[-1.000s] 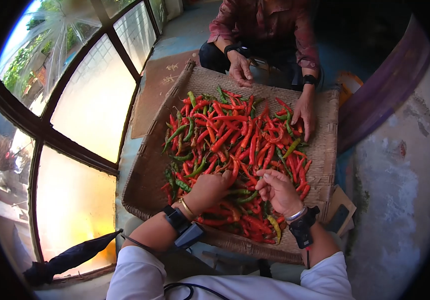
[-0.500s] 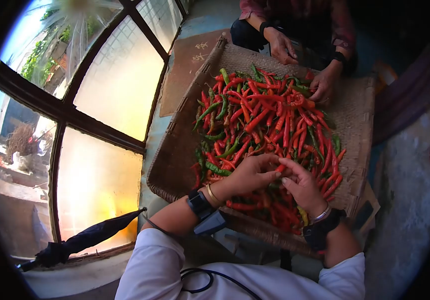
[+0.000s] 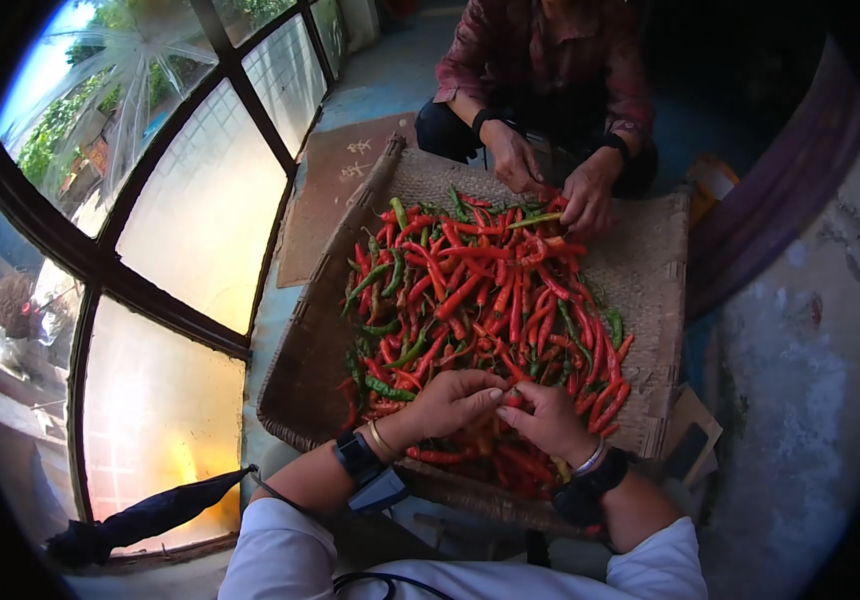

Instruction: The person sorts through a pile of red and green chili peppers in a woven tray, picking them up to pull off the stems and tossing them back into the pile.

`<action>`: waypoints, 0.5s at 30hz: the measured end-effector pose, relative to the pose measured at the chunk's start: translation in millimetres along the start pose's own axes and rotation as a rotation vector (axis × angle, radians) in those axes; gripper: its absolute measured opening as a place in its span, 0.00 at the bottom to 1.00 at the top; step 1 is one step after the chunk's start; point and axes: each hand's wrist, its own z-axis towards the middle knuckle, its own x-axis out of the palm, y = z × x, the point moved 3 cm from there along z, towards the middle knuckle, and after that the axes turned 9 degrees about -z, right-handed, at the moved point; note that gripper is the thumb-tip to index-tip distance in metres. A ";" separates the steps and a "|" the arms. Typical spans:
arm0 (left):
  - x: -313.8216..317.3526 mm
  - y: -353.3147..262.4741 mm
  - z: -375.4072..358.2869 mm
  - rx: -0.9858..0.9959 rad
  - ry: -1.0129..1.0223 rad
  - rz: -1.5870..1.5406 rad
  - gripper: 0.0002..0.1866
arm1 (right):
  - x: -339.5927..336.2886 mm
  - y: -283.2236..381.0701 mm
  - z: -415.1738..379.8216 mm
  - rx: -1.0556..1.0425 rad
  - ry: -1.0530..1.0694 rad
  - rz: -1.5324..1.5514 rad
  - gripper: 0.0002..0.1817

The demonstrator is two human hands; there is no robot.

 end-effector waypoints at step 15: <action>9.5 -7.1 1.1 0.039 0.105 0.546 0.11 | -16.7 -25.4 6.4 0.347 -0.086 0.687 0.08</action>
